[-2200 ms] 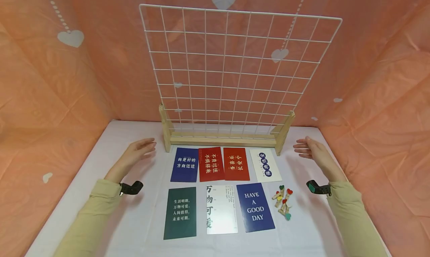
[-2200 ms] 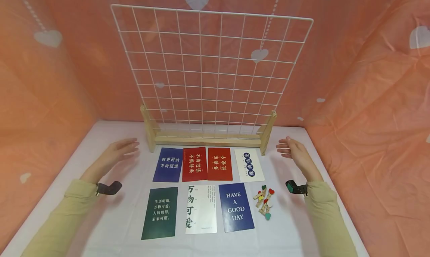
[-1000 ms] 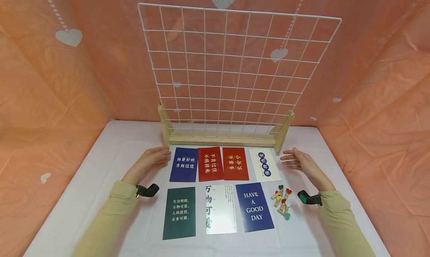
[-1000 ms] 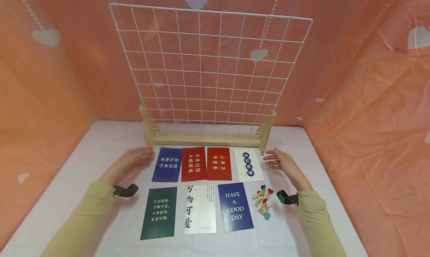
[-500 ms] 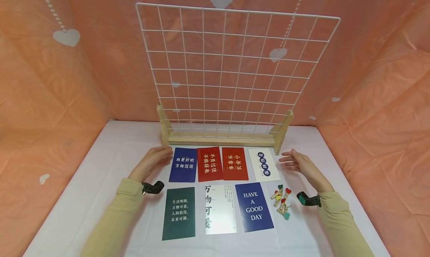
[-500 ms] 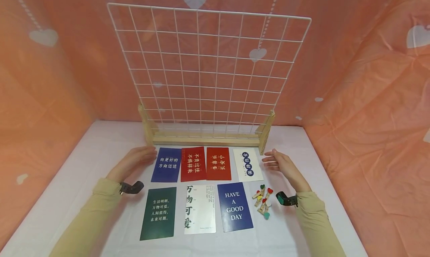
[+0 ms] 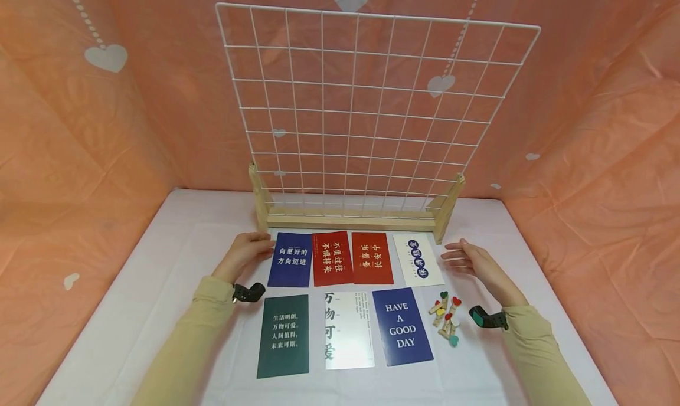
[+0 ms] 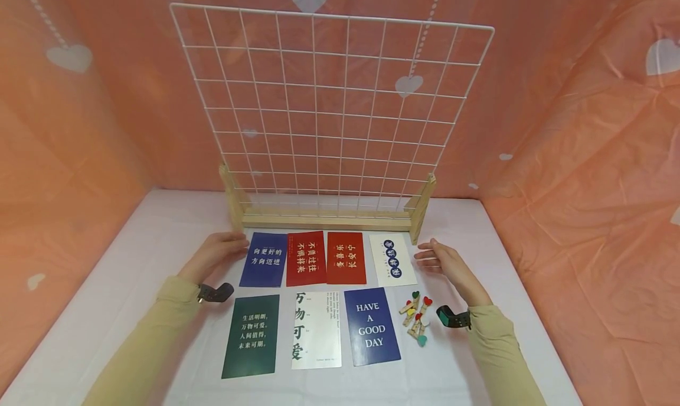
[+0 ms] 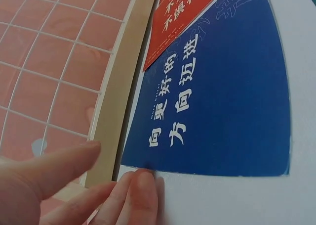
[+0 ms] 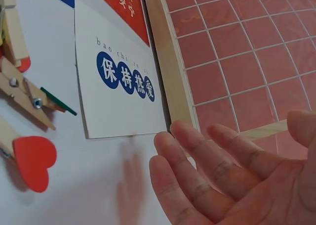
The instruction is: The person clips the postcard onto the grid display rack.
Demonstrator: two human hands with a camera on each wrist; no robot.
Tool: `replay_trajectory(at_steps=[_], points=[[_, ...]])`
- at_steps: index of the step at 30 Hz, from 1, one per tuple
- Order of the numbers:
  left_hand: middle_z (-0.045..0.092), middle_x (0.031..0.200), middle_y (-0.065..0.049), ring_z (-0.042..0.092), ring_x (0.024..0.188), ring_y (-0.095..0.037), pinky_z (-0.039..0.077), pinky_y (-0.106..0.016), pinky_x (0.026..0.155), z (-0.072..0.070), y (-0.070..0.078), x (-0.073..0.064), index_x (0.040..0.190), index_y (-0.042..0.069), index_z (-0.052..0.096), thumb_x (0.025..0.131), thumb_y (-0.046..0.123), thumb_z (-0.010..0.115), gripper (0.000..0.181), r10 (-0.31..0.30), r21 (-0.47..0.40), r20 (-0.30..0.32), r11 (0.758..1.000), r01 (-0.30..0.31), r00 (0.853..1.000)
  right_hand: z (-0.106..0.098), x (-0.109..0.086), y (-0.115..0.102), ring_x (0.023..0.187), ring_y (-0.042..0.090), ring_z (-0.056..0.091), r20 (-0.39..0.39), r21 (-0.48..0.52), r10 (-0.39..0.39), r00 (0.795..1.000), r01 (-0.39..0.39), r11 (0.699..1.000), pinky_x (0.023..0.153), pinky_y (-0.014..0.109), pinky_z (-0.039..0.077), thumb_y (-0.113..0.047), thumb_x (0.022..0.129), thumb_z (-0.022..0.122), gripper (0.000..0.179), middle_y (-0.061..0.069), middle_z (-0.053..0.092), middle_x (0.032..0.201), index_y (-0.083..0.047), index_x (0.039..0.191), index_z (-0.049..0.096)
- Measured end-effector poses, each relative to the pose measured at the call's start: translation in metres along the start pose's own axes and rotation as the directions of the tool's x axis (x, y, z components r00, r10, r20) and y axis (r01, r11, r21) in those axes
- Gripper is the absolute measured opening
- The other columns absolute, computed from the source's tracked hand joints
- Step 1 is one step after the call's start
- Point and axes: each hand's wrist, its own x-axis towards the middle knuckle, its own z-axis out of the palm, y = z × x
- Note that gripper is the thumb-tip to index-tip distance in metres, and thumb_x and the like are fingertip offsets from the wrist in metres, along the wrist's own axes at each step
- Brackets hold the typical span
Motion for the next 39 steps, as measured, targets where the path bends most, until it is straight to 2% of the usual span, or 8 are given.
replay_trajectory(at_steps=[6, 11, 15, 23, 28, 34, 39], points=[[0.057, 0.115, -0.028, 0.062, 0.077, -0.009, 0.055, -0.022, 0.073, 0.003, 0.000, 0.002, 0.124, -0.018, 0.050, 0.088, 0.000, 0.065, 0.043, -0.037, 0.038, -0.034, 0.999, 0.038, 0.999, 0.001, 0.000, 0.002, 0.117, 0.041, 0.053, 0.003, -0.005, 0.032, 0.999, -0.032, 0.999, 0.096, 0.044, 0.047, -0.052, 0.102, 0.025, 0.074, 0.030, 0.053, 0.128, 0.011, 0.137, 0.039], [0.059, 0.112, -0.027, 0.062, 0.075, -0.009, 0.055, -0.022, 0.071, 0.005, 0.004, 0.002, 0.121, -0.017, 0.054, 0.087, 0.002, 0.068, 0.042, -0.059, 0.073, -0.057, 0.995, 0.063, 0.997, 0.002, -0.001, 0.004, 0.117, 0.038, 0.054, 0.006, -0.009, 0.056, 0.998, -0.056, 0.998, 0.095, 0.041, 0.047, -0.054, 0.101, 0.025, 0.074, 0.029, 0.054, 0.127, 0.010, 0.137, 0.039], [0.061, 0.108, -0.024, 0.062, 0.072, -0.010, 0.056, -0.022, 0.068, 0.007, 0.007, 0.002, 0.119, -0.015, 0.056, 0.085, 0.003, 0.071, 0.041, -0.081, 0.086, -0.084, 0.992, 0.089, 0.993, 0.003, -0.001, 0.006, 0.116, 0.038, 0.055, 0.021, 0.001, 0.046, 0.999, -0.046, 0.999, 0.095, 0.040, 0.048, -0.052, 0.102, 0.025, 0.074, 0.030, 0.054, 0.127, 0.011, 0.137, 0.038], [0.062, 0.081, -0.010, 0.057, 0.061, -0.010, 0.051, -0.019, 0.057, 0.010, 0.010, 0.004, 0.111, -0.012, 0.062, 0.082, 0.005, 0.074, 0.036, -0.131, 0.097, -0.153, 0.984, 0.147, 0.979, 0.003, -0.004, 0.006, 0.116, 0.038, 0.055, 0.035, -0.014, 0.054, 0.998, -0.054, 0.998, 0.094, 0.039, 0.049, -0.050, 0.103, 0.024, 0.071, 0.028, 0.054, 0.127, 0.010, 0.137, 0.039], [0.061, 0.069, -0.006, 0.053, 0.056, -0.011, 0.047, -0.021, 0.052, 0.012, 0.010, 0.005, 0.106, -0.013, 0.065, 0.081, 0.003, 0.074, 0.031, -0.120, 0.107, -0.182, 0.984, 0.141, 0.976, 0.003, -0.006, 0.007, 0.115, 0.037, 0.055, 0.040, -0.016, 0.059, 0.997, -0.058, 0.998, 0.094, 0.039, 0.049, -0.049, 0.103, 0.025, 0.069, 0.027, 0.055, 0.127, 0.009, 0.137, 0.040], [0.060, 0.063, -0.004, 0.052, 0.053, -0.011, 0.045, -0.021, 0.049, 0.013, 0.009, 0.007, 0.099, -0.012, 0.068, 0.078, 0.002, 0.077, 0.027, -0.113, 0.106, -0.217, 0.985, 0.138, 0.970, 0.003, -0.007, 0.011, 0.116, 0.035, 0.055, 0.040, -0.018, 0.075, 0.996, -0.075, 0.997, 0.094, 0.036, 0.049, -0.053, 0.102, 0.025, 0.071, 0.025, 0.055, 0.127, 0.007, 0.138, 0.040], [0.060, 0.059, -0.003, 0.052, 0.052, -0.010, 0.044, -0.019, 0.048, 0.016, 0.008, 0.009, 0.093, -0.011, 0.070, 0.075, 0.004, 0.080, 0.025, -0.056, 0.143, -0.244, 0.985, 0.093, 0.968, 0.004, -0.007, 0.012, 0.117, 0.036, 0.054, 0.049, -0.003, 0.070, 0.996, -0.070, 0.998, 0.094, 0.036, 0.049, -0.052, 0.102, 0.025, 0.071, 0.025, 0.055, 0.128, 0.007, 0.138, 0.039]])
